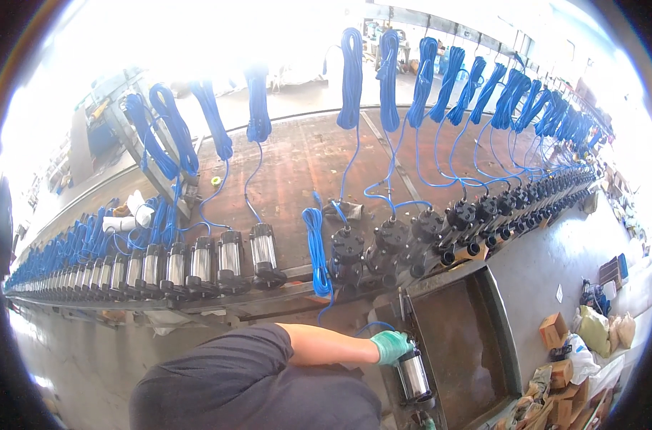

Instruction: The person, wearing gloves, lowers a cylindrical submersible pump component into a tank of water, then removes it, wipes it with a cloth, and places it on a long assembly line table alongside other pump units.

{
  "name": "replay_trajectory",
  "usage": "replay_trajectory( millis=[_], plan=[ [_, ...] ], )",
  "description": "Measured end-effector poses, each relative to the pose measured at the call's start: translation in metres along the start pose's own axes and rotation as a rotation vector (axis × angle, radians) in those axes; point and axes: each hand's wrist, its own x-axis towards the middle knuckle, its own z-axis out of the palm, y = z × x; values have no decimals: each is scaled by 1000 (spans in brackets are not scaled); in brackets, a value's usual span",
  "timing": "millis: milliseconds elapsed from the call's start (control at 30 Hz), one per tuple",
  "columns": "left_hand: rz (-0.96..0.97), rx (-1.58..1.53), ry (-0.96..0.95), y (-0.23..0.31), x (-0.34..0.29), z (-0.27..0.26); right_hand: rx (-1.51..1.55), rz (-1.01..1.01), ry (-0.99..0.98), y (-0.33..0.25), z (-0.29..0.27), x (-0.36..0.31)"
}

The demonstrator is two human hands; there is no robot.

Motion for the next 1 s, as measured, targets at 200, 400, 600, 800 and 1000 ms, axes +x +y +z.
replay_trajectory(
  millis=[200,400,600,800,1000],
  plan=[
    [24,31,15,-5,-5,-3,-892,-405,-186,-12,-33,28],
    [3,20,5,-9,-5,0,-2192,-703,253,2,-76,86],
    [-27,7,23,-10,-6,6,-946,-202,154,-1,-24,36],
    [-1,-3,4,1,-4,-5,-767,-435,-21,10,-116,83],
    [3,-2,7,-4,-5,-2,-17,-98,19,8,-77,75]
  ],
)
